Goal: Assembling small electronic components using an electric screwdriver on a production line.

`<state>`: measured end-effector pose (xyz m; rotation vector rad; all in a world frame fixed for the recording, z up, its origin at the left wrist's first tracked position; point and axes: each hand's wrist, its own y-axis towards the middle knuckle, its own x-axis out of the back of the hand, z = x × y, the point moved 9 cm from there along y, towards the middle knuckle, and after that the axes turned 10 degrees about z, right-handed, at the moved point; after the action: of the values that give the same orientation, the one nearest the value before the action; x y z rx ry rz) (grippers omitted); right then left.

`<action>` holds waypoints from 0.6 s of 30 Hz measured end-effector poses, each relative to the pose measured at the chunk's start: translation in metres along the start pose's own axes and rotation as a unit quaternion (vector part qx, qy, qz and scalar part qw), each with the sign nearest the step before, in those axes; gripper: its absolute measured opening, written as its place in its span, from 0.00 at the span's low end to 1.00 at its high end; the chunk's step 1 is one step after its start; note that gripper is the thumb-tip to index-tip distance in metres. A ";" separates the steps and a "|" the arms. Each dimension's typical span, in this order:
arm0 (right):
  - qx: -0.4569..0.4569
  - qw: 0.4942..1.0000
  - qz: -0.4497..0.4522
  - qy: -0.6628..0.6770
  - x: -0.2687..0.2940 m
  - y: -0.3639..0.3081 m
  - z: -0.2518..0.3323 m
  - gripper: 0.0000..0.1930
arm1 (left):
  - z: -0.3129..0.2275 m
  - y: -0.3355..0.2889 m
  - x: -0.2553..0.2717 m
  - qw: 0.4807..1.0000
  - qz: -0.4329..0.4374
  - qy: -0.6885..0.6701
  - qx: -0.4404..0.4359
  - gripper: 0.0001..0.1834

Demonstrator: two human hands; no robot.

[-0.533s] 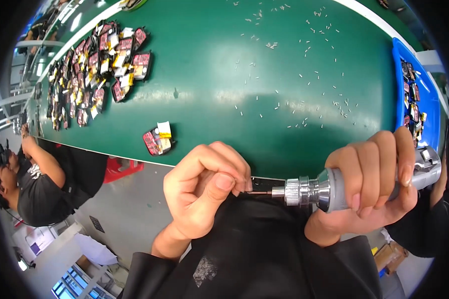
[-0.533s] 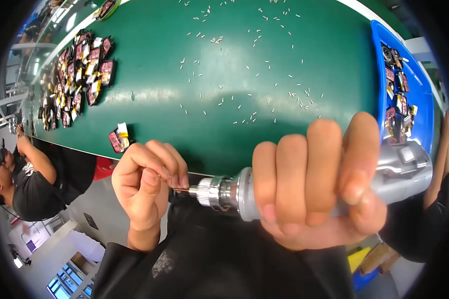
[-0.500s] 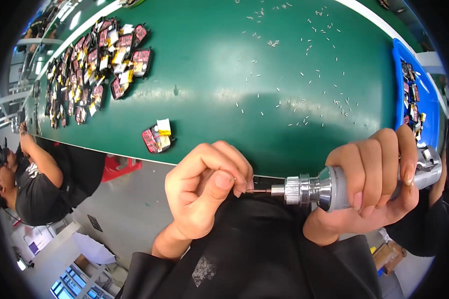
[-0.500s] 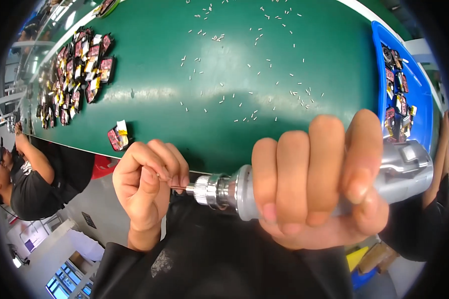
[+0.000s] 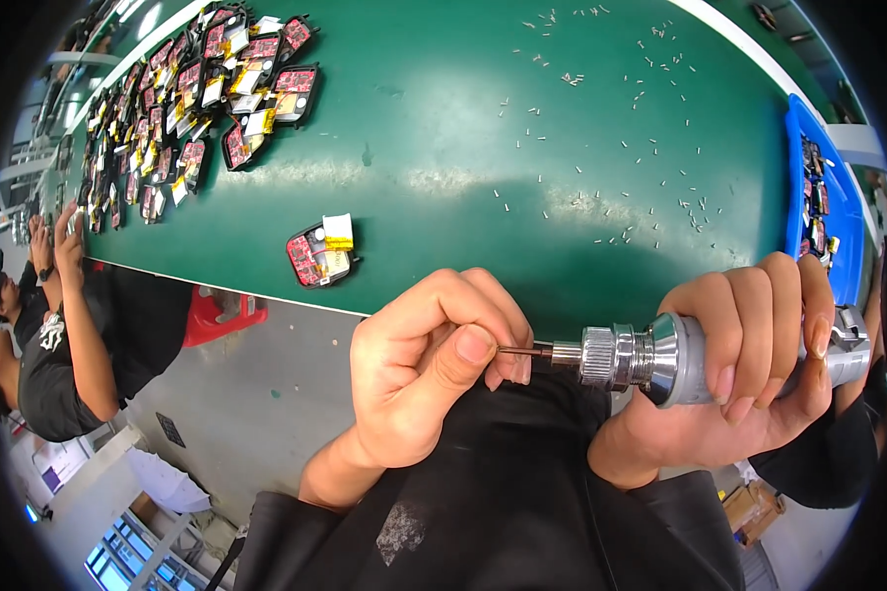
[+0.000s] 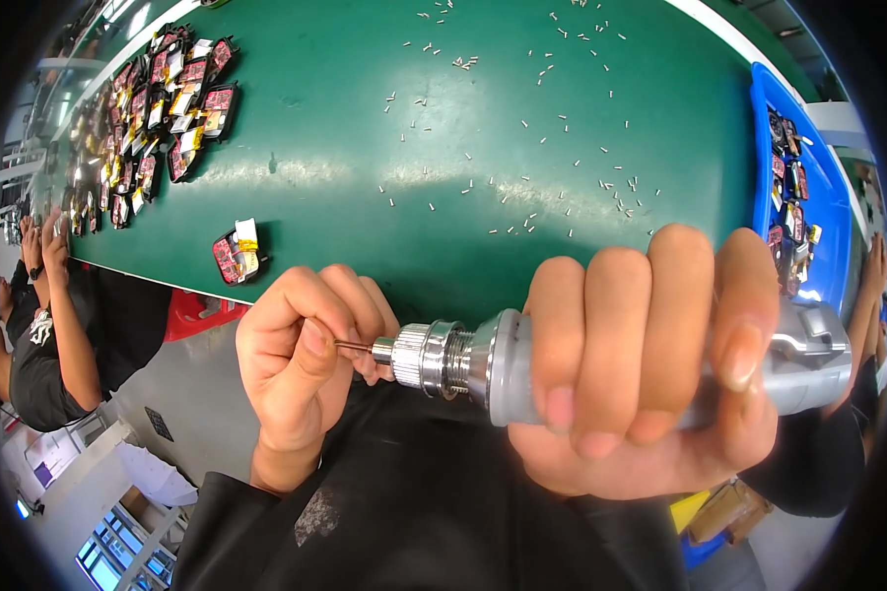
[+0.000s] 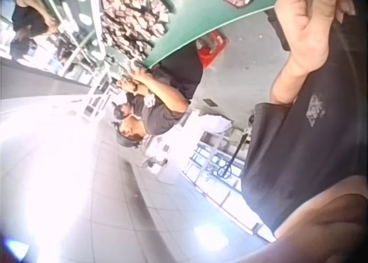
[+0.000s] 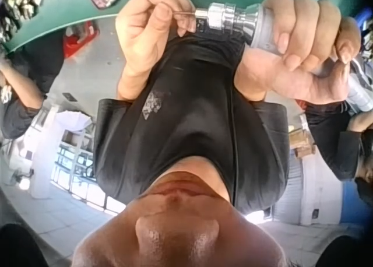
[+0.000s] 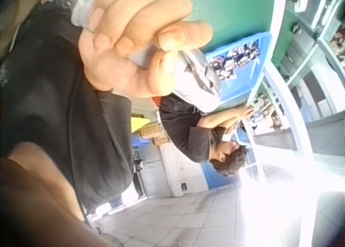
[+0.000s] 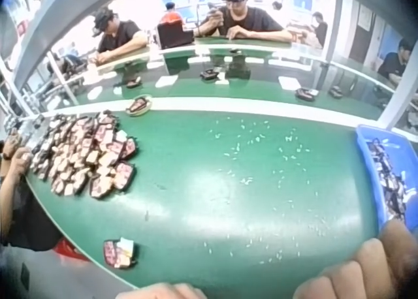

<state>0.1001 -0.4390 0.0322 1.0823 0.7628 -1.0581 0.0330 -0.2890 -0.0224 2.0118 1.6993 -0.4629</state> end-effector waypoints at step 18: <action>-0.008 0.999 -0.031 0.010 0.019 -0.006 0.008 0.07 | -0.017 0.004 -0.016 0.931 -0.009 0.355 -0.089 0.05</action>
<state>0.1007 -0.4531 0.0163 1.0632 0.8236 -1.0931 0.0332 -0.2933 0.0002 2.1640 2.0572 0.4721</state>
